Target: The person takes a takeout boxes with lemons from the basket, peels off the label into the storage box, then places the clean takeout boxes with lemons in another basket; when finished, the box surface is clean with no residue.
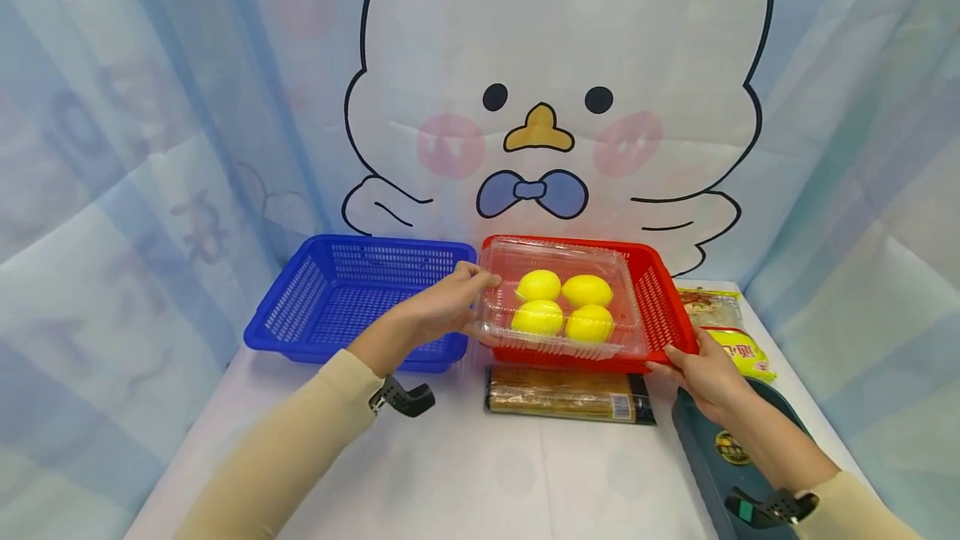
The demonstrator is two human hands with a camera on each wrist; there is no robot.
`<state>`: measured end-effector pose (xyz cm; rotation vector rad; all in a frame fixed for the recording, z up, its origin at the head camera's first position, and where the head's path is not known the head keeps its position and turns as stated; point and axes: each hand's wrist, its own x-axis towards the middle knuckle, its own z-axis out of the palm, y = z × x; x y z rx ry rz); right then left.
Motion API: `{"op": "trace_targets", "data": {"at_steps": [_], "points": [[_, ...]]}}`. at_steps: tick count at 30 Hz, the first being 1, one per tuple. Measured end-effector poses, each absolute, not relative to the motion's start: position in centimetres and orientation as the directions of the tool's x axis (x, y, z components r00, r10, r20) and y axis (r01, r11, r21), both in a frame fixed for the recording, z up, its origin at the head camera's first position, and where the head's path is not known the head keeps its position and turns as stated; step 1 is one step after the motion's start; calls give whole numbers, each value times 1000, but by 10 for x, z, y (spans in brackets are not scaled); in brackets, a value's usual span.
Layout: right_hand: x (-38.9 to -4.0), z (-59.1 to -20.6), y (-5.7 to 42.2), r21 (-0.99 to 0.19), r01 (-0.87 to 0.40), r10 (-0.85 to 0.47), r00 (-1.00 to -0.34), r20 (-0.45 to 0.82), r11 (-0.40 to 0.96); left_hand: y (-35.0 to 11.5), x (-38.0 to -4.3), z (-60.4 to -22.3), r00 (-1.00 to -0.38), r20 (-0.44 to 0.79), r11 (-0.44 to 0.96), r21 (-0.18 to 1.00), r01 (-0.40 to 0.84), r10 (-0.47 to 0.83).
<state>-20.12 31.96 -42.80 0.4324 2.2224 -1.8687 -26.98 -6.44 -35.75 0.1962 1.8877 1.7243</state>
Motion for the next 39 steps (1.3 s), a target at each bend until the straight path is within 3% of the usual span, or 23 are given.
{"op": "trace_targets", "data": {"at_steps": [19, 28, 39], "points": [[-201, -429, 321, -920, 365, 110, -930, -351, 143, -18, -320, -385, -808, -397, 161, 917, -365, 435], [-200, -430, 319, -922, 355, 110, -934, -341, 154, -3, -331, -398, -796, -432, 226, 902, -369, 425], [-201, -428, 321, -923, 356, 96, -934, -345, 148, 13, -338, -417, -794, -450, 177, 892, -415, 409]]}}
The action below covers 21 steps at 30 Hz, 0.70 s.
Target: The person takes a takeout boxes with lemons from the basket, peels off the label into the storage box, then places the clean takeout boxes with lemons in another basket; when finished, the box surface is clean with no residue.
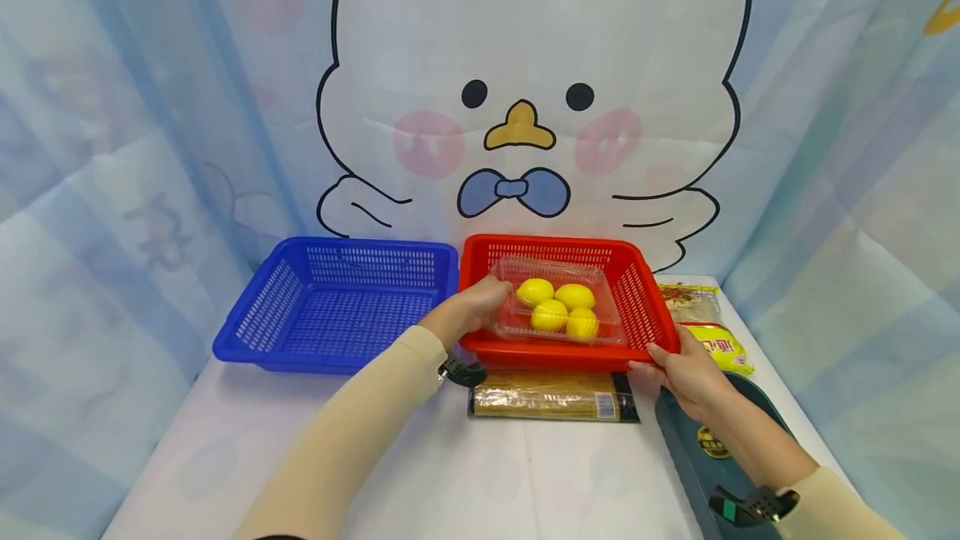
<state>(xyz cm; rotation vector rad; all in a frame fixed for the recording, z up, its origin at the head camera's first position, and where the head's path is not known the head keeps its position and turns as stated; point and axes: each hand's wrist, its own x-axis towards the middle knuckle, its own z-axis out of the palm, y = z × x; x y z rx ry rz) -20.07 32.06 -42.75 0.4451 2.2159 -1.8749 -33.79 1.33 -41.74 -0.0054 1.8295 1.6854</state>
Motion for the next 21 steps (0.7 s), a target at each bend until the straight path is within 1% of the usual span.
{"op": "trace_targets", "data": {"at_steps": [7, 11, 13, 16, 21], "points": [[-200, -428, 320, -924, 357, 88, -934, -348, 139, 19, -339, -424, -823, -470, 251, 879, -405, 319], [-201, -428, 318, -925, 351, 91, -936, -341, 143, 19, -337, -425, -843, -474, 330, 862, -385, 254], [-201, -428, 316, -926, 348, 96, -937, -336, 148, 19, -336, -424, -856, -462, 385, 852, -355, 233], [-202, -429, 315, -927, 345, 97, -938, -333, 148, 18, -333, -420, -877, -425, 440, 847, -299, 223], [-200, -428, 318, -923, 361, 107, -931, -348, 134, 12, -325, -403, -892, -368, 472, 855, -214, 261]]}}
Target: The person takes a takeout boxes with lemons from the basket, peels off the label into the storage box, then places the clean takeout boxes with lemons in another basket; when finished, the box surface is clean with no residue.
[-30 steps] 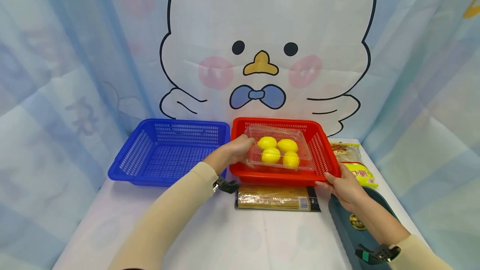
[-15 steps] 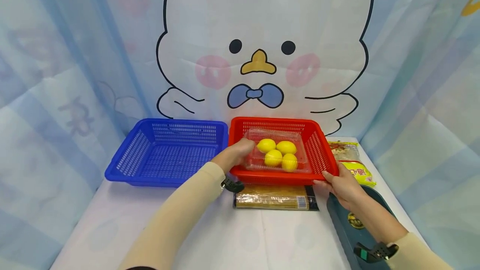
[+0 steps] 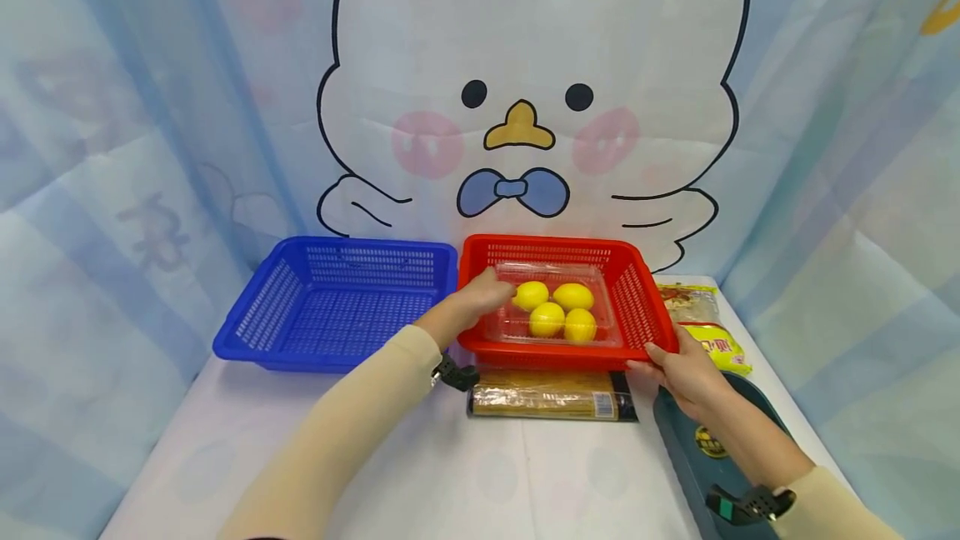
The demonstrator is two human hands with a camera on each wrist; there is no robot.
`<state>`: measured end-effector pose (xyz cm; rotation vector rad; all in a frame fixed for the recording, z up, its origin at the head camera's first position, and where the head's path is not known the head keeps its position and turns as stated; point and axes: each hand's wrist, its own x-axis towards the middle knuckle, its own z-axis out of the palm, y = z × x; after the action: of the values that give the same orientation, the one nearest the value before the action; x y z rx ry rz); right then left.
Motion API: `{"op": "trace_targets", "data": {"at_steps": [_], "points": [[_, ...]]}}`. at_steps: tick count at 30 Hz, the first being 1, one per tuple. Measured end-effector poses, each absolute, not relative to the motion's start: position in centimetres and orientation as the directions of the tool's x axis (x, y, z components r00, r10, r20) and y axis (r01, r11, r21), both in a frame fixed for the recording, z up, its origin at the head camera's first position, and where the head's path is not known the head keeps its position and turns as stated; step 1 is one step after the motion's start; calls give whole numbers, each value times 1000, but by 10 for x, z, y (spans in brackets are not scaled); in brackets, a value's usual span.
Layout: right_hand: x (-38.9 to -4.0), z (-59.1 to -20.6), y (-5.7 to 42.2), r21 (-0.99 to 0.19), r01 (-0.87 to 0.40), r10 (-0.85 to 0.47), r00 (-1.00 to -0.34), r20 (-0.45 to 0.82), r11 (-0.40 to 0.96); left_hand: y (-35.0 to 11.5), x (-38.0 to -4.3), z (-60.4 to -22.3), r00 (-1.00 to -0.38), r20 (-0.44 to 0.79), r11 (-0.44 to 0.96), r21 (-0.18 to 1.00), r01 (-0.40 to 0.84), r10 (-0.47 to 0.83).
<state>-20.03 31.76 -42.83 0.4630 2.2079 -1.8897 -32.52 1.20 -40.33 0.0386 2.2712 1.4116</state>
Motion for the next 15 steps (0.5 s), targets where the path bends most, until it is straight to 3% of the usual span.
{"op": "trace_targets", "data": {"at_steps": [15], "points": [[-201, -428, 330, -919, 363, 116, -930, -348, 155, -50, -310, -372, -934, -239, 438, 893, -105, 264]]}}
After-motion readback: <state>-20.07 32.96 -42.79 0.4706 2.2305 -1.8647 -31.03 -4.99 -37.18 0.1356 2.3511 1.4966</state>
